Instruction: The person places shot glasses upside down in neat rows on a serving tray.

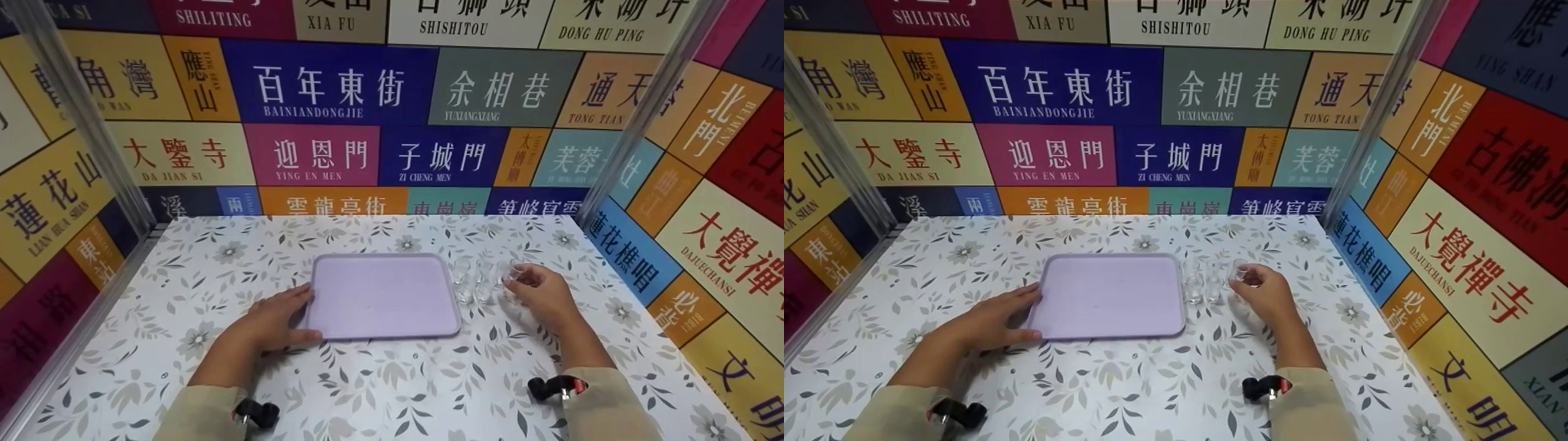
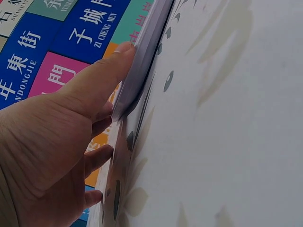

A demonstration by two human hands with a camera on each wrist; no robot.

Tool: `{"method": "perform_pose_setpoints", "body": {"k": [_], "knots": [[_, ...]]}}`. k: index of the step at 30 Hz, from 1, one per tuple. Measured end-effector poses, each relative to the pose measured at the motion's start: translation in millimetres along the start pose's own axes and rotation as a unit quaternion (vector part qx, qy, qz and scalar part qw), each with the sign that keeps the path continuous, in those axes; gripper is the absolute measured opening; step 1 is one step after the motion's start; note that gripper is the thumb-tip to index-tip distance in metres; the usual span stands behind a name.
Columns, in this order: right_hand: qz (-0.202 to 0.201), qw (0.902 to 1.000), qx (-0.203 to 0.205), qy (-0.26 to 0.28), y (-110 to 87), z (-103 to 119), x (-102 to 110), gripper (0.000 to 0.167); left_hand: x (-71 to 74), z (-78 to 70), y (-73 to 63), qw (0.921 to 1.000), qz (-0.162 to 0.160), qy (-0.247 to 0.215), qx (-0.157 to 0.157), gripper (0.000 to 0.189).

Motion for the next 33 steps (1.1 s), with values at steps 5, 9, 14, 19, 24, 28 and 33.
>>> {"method": "perform_pose_setpoints", "body": {"k": [5, 9, 14, 19, 24, 28, 33], "knots": [[-0.026, 0.9987, 0.044, 0.0, 1.8, 19.8, -4.8, 0.063, 0.6, -1.2, -0.2, 1.0, 0.001, -0.003, 0.001, 0.106], [-0.037, 0.9951, 0.091, 0.009, 3.9, 34.6, -11.3, 0.057, -0.4, 0.2, 0.9, 1.0, -0.006, 0.005, -0.005, 0.105], [-0.035, 0.9925, 0.112, 0.035, 9.7, 49.0, -21.8, 0.049, -0.7, 1.2, 2.0, 0.9999, -0.006, 0.009, -0.002, 0.107], [-0.04, 0.9894, 0.13, 0.051, 17.3, 59.2, -34.9, 0.046, -0.8, 1.1, 2.0, 0.9999, 0.002, -0.001, 0.012, 0.109], [-0.048, 0.9849, 0.146, 0.08, 24.7, 76.7, -52.3, 0.047, -1.6, 2.5, 1.7, 0.9999, 0.004, -0.008, 0.011, 0.109], [-0.047, 0.9813, 0.153, 0.108, 30.4, 91.4, -70.5, 0.041, -1.7, 2.6, 1.1, 0.9999, 0.001, -0.011, 0.001, 0.108], [-0.03, 0.9782, 0.153, 0.138, 36.6, 107.9, -98.1, 0.036, -0.7, 2.3, 0.7, 0.9999, 0.001, -0.012, 0.002, 0.107]]}}
Point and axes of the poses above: each hand's wrist, its own y-axis towards the middle knuckle, its own x-axis out of the back of the hand, z = x × y, the point moved 2 cm from there along y, towards the middle knuckle, and after that the axes turned 13 degrees about x, right-handed, at the moved point
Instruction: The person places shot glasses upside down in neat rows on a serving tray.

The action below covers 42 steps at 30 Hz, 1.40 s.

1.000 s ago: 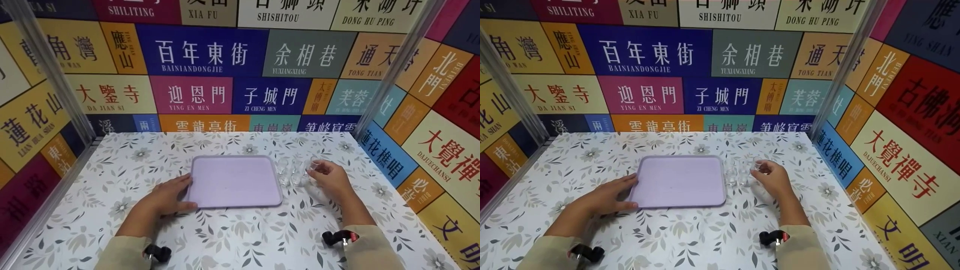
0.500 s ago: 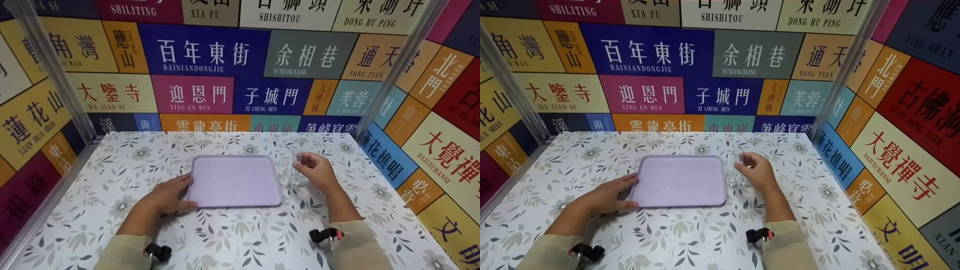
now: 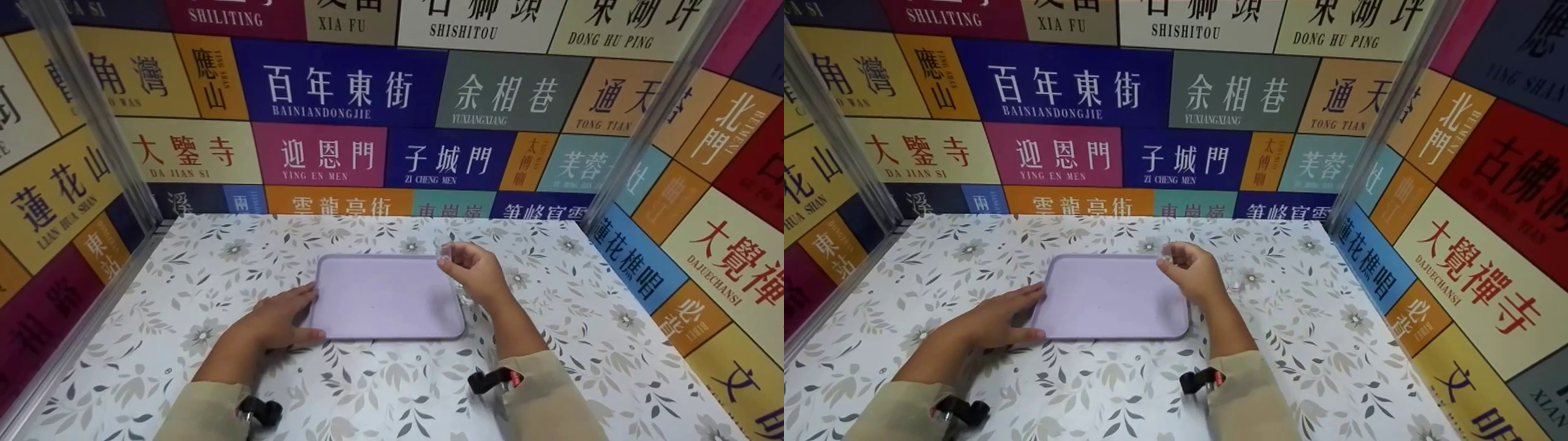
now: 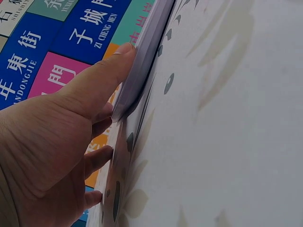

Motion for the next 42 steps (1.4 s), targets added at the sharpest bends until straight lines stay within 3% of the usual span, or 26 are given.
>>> {"method": "perform_pose_setpoints", "body": {"k": [8, 23, 29, 36, 42], "knots": [[0.015, 0.9994, 0.012, 0.03, 11.5, 11.6, -48.3, 0.037, 0.8, -2.1, 0.5, 0.9998, -0.008, 0.014, -0.008, 0.106], [0.012, 0.9974, 0.036, 0.061, 20.5, 24.3, -108.9, 0.035, -0.5, 1.5, 3.2, 0.9998, 0.006, -0.005, 0.021, 0.109], [0.004, 0.9967, 0.03, 0.075, 21.7, 26.5, -129.1, 0.031, -1.4, 0.7, 6.0, 0.9995, 0.009, -0.004, 0.031, 0.11], [0.013, 0.9979, 0.043, 0.046, 20.5, 30.7, -146.1, 0.032, 0.6, 0.6, 5.6, 0.9999, 0.0, 0.007, 0.011, 0.108], [0.035, 0.995, 0.051, 0.078, 17.6, 33.7, -160.2, 0.035, 1.5, -0.2, 5.6, 0.9999, -0.003, 0.013, 0.001, 0.108]]}}
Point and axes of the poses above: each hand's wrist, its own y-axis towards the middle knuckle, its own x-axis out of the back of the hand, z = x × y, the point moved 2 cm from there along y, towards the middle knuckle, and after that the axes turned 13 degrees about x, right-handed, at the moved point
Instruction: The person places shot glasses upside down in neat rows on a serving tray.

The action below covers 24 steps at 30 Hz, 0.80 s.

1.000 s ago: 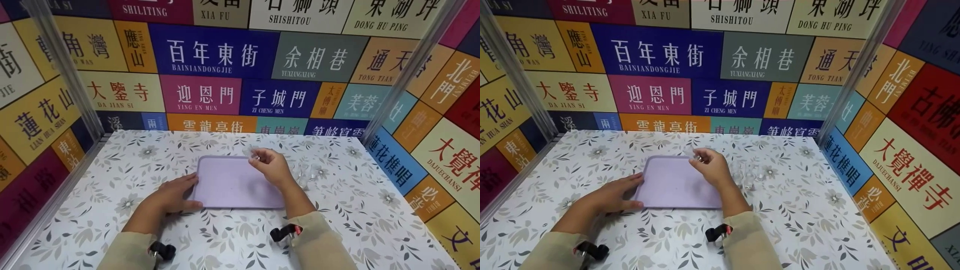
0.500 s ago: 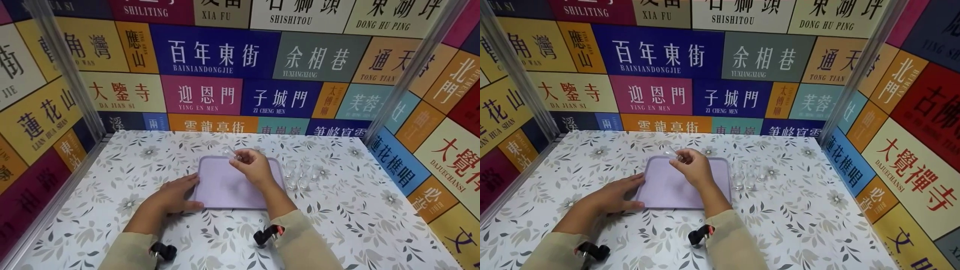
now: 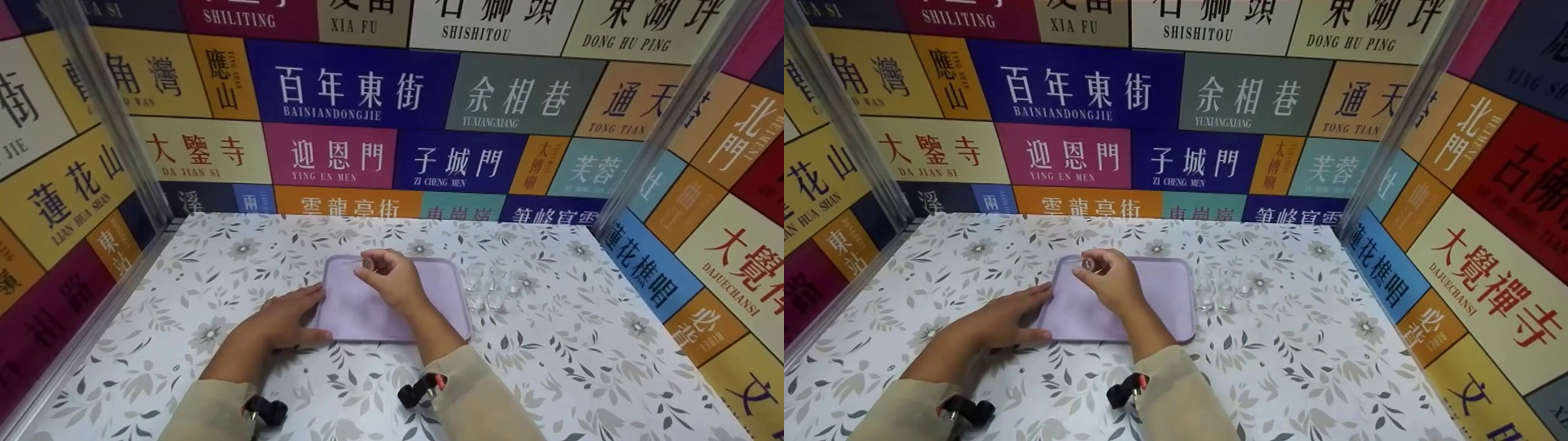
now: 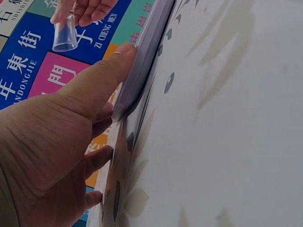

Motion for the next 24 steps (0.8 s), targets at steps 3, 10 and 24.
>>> {"method": "perform_pose_setpoints", "body": {"k": [3, 10, 24], "knots": [[0.019, 0.9998, -0.006, 0.01, -2.1, 0.9, -8.1, 0.04, 0.0, 0.4, 0.0, 1.0, -0.003, 0.002, -0.005, 0.108], [0.071, 0.9973, -0.015, -0.009, -7.9, -3.4, -21.8, 0.039, 0.3, -0.5, -1.7, 0.9999, -0.005, 0.004, -0.008, 0.107], [0.161, 0.9841, -0.041, -0.062, -17.4, -10.0, -27.8, 0.04, -1.0, 2.3, -0.4, 1.0, -0.003, -0.005, -0.005, 0.107]]}}
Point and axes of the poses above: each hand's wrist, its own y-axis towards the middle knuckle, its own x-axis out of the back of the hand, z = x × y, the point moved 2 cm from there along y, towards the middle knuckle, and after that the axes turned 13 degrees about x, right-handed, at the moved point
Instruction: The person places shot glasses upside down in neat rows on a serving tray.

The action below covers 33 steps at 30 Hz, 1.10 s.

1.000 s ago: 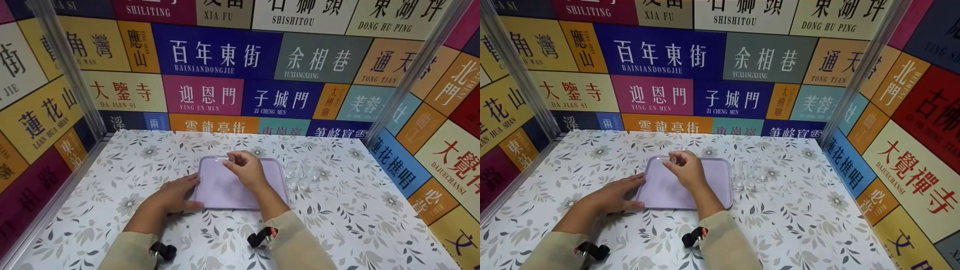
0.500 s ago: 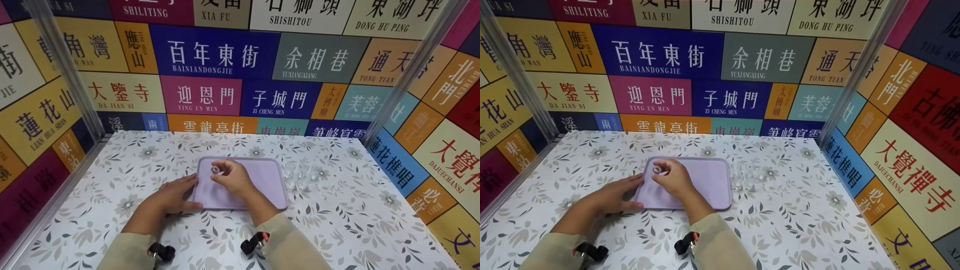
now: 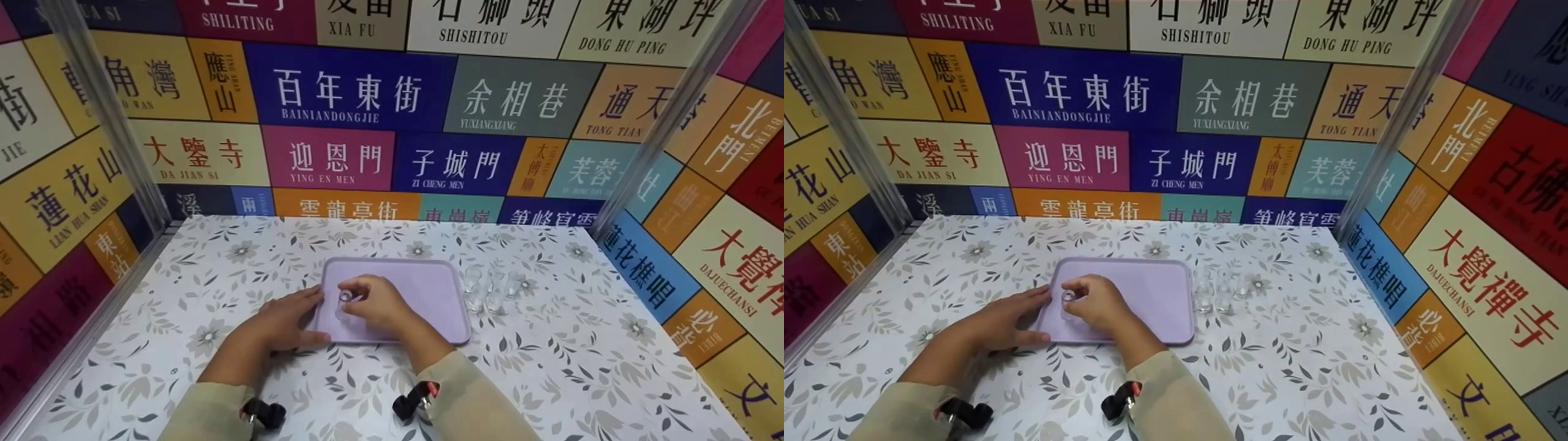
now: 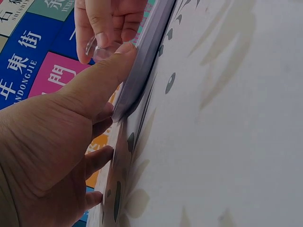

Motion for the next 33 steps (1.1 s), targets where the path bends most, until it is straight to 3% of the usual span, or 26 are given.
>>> {"method": "perform_pose_setpoints", "body": {"k": [14, 19, 25, 33], "knots": [[0.008, 1.0, 0.001, 0.006, -0.6, -4.4, -3.9, 0.042, 1.8, -3.2, -1.8, 0.9999, -0.005, 0.011, 0.002, 0.106], [0.007, 0.9994, 0.0, 0.033, -3.1, -3.2, 0.8, 0.046, 0.7, -3.8, -1.3, 0.9999, -0.003, 0.012, 0.007, 0.107], [-0.002, 0.9999, 0.007, 0.015, -6.5, -3.5, 17.2, 0.05, -0.7, -4.9, -0.5, 0.9996, 0.007, 0.002, 0.029, 0.109], [-0.037, 0.9991, 0.018, -0.005, -11.2, -6.3, 52.4, 0.053, 1.6, -5.3, -4.1, 0.9998, -0.003, -0.006, 0.016, 0.106]]}}
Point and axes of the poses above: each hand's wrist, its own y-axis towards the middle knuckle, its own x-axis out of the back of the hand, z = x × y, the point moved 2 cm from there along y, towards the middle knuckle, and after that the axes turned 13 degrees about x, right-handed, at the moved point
